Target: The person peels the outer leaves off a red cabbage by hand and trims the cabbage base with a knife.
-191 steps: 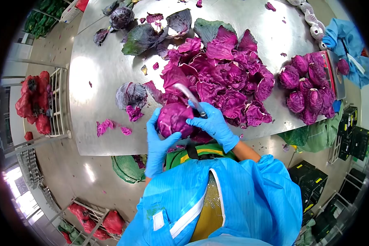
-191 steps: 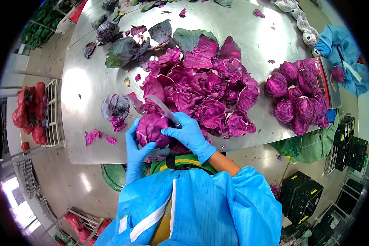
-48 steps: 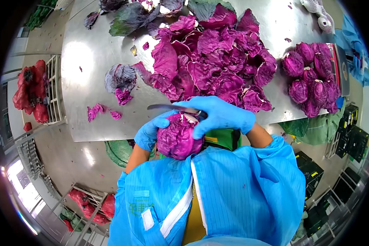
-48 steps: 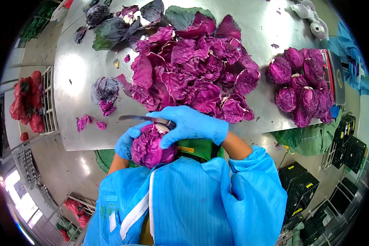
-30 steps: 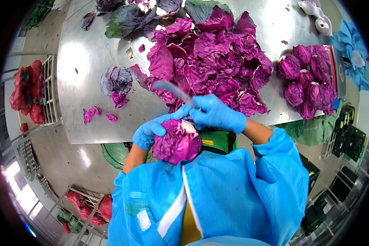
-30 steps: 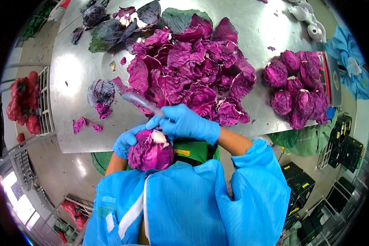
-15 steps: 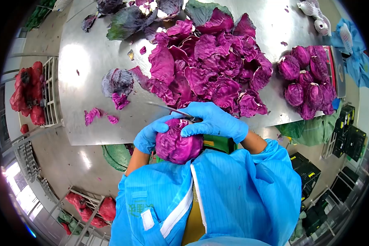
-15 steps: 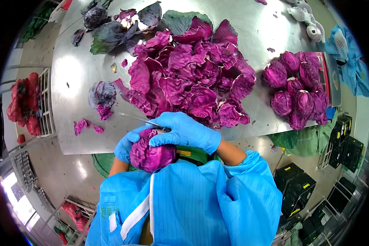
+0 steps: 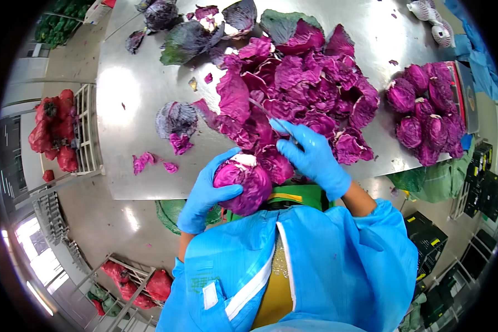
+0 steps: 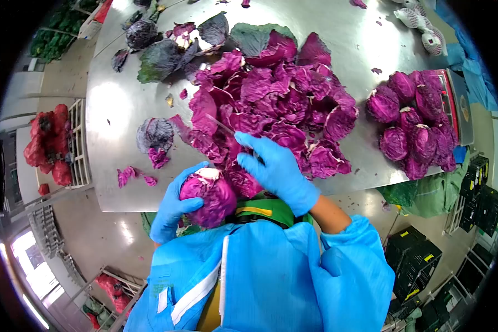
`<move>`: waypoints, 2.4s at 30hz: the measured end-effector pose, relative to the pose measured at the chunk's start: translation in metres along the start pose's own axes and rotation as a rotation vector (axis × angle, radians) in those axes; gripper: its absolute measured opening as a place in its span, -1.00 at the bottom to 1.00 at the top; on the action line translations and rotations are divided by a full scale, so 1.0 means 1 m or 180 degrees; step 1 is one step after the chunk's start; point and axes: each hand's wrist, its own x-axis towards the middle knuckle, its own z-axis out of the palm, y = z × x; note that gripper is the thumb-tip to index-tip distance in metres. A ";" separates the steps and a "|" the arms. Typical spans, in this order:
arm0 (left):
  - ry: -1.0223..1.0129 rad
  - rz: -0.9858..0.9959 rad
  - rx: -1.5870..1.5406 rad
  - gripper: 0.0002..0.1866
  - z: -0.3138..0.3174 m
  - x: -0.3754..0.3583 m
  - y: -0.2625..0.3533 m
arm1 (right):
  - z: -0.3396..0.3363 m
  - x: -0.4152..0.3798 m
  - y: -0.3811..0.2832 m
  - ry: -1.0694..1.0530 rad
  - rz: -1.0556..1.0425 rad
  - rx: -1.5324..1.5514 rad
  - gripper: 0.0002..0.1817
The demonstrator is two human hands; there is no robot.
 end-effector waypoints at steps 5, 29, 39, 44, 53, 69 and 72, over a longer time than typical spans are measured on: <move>0.1500 0.0231 0.1995 0.05 0.013 -0.009 -0.039 | 0.030 -0.027 -0.008 -0.0636 -0.0561 -0.1616 -0.42; 0.1985 0.0204 0.2348 0.17 0.031 -0.002 -0.054 | 0.062 -0.008 0.008 -0.0517 -0.0914 -0.2818 -0.91; 0.1801 0.0672 0.1954 0.18 0.030 -0.020 -0.057 | 0.053 0.028 0.016 -0.0647 -0.0371 -0.2076 -0.85; 0.1754 0.1238 0.0451 0.21 0.037 -0.033 -0.033 | 0.004 0.034 -0.032 0.0561 -0.0886 -0.0872 -0.35; 0.1248 0.2000 0.0628 0.21 0.035 -0.018 -0.014 | 0.046 -0.013 -0.026 -0.1304 0.1734 0.4851 0.11; 0.1392 0.3217 0.1198 -0.72 0.032 -0.019 -0.038 | 0.039 0.010 -0.013 -0.0264 0.0234 0.2843 0.14; 0.1953 0.2116 0.0463 -0.45 0.055 -0.020 -0.002 | 0.034 0.010 -0.019 -0.0075 0.0277 0.2811 0.17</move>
